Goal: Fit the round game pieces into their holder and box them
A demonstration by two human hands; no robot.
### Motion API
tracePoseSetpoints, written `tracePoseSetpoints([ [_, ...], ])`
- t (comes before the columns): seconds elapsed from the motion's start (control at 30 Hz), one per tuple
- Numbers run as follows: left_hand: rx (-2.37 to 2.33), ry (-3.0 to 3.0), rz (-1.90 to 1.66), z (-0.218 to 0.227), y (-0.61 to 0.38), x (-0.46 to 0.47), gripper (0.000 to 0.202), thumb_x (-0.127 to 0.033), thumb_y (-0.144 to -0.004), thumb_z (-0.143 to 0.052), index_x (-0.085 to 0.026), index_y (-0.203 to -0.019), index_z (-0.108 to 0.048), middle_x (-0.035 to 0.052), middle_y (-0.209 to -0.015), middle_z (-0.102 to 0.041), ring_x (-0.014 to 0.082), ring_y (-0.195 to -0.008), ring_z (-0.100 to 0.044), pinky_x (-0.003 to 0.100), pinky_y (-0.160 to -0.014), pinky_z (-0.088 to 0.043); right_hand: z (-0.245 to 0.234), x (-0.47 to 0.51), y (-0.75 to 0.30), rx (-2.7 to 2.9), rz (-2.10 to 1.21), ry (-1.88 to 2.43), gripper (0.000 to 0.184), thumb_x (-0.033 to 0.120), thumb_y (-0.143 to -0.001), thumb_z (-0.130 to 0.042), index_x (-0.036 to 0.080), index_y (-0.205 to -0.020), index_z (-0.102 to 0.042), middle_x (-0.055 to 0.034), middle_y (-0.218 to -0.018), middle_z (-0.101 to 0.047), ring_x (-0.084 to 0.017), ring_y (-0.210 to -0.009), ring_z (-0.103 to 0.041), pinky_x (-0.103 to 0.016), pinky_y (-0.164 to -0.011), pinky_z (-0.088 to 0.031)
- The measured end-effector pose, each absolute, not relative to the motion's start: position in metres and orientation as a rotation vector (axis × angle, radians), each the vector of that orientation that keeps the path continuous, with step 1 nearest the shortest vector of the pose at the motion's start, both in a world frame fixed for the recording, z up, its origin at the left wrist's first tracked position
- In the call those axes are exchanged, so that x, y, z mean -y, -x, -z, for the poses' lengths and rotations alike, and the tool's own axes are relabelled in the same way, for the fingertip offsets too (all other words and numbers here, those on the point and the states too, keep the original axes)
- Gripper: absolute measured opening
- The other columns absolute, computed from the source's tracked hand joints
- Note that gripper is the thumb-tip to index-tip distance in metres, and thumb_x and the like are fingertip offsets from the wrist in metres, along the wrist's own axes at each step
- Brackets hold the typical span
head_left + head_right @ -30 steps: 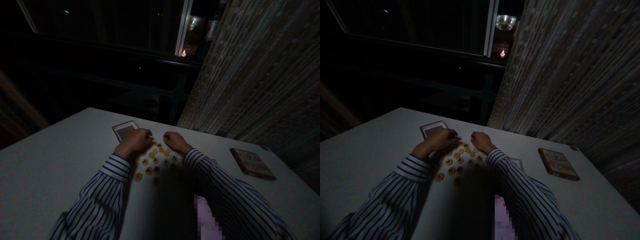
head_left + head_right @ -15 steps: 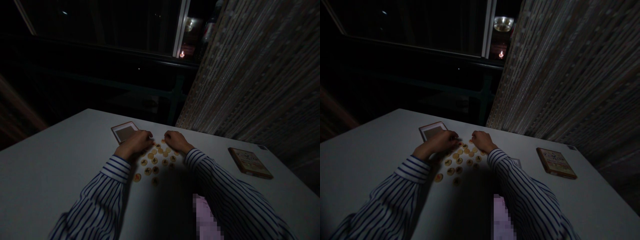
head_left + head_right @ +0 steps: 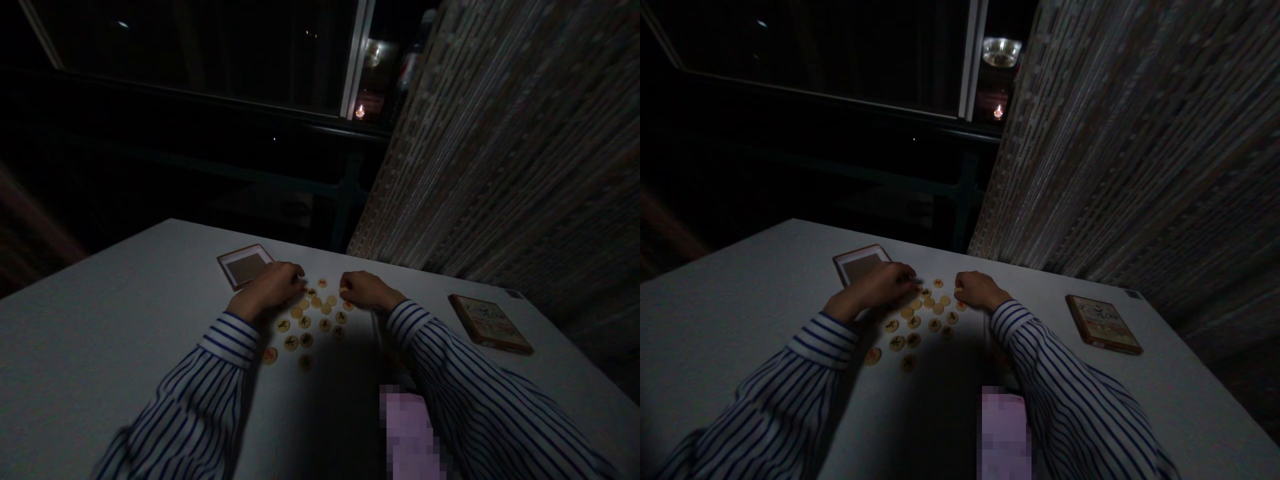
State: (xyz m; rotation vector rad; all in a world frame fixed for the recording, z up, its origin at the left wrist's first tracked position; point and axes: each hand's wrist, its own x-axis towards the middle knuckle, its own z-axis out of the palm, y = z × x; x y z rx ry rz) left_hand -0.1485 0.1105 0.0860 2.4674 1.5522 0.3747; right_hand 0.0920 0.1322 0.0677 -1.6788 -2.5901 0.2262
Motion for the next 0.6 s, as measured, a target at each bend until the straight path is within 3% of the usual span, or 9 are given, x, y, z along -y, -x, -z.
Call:
tracePoseSetpoints([
  [0.13, -1.527, -2.529, -0.398, -0.085, 0.146, -0.109, 0.033, -0.036, -0.081, -0.047, -0.018, -0.103, -0.063, 0.0096, -0.097, -0.068, 0.0215, -0.086, -0.063, 0.028, -0.072, -0.045, -0.064, -0.134, -0.091, 2.528, -0.252, 1.66, 0.021, 0.027, -0.073, -0.056, 0.018, -0.09, -0.064, -0.0052, -0.086, -0.067, -0.016, -0.075, -0.058, -0.023, -0.061, -0.037],
  [0.37, -1.502, -2.579, -0.502, -0.091, 0.138, -0.103, 0.034, -0.033, -0.083, -0.046, -0.017, -0.109, -0.06, 0.0092, -0.106, -0.065, 0.021, -0.094, -0.06, 0.03, -0.081, -0.043, -0.079, -0.135, -0.085, 1.958, -1.11, 1.398, 0.017, 0.024, -0.071, -0.059, 0.012, -0.082, -0.063, -0.0032, -0.076, -0.066, -0.01, -0.066, -0.057, -0.02, -0.06, -0.042],
  [0.6, -1.387, -2.627, -0.697, -0.093, 0.127, -0.097, 0.036, -0.035, -0.084, -0.049, -0.017, -0.114, -0.056, 0.0075, -0.112, -0.062, 0.0212, -0.104, -0.055, 0.032, -0.09, -0.039, -0.095, -0.125, -0.075, 1.693, -1.379, 1.31, 0.016, 0.025, -0.078, -0.054, 0.014, -0.087, -0.063, -0.0045, -0.089, -0.068, -0.007, -0.066, -0.059, -0.016, -0.056, -0.042],
])
